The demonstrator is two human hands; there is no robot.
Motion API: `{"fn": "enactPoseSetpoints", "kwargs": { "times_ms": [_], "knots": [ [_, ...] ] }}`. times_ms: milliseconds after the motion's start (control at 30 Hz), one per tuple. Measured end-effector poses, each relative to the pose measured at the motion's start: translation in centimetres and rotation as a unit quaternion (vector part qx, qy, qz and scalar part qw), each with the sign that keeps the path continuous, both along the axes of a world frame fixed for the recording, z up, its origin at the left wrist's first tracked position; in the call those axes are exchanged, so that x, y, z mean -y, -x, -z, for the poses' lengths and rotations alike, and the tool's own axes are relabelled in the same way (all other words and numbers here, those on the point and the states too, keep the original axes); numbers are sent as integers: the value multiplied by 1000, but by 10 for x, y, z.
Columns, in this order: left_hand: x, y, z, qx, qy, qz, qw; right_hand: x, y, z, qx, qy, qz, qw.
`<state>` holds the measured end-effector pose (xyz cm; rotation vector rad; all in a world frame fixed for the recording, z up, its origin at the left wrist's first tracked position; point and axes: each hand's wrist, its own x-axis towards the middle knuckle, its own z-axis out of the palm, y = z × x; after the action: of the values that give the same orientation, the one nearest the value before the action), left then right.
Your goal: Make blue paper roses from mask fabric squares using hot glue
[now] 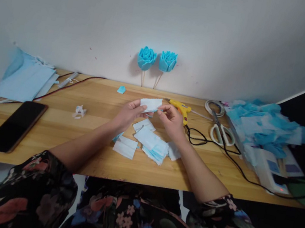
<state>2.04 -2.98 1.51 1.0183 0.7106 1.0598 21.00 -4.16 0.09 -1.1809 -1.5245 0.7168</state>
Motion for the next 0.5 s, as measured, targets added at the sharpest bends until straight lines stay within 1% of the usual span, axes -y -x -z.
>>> {"fn": "enactPoseSetpoints", "kwargs": {
  "times_ms": [167, 333, 433, 500],
  "knots": [
    [-2, -1, 0, -29, -18, -7, 999, -3, -1, 6, -24, -4, -14, 1000],
    [1, -2, -5, -77, -57, -32, 995, -1, -1, 3, -25, 9, -23, 999],
    [1, -2, -7, -88, -60, -64, 992, 0, -2, 0, -44, 16, -42, 998],
    [0, -2, -7, -92, -58, -74, 991, -1, -3, 0, -68, 31, -56, 996]
  ]
}}
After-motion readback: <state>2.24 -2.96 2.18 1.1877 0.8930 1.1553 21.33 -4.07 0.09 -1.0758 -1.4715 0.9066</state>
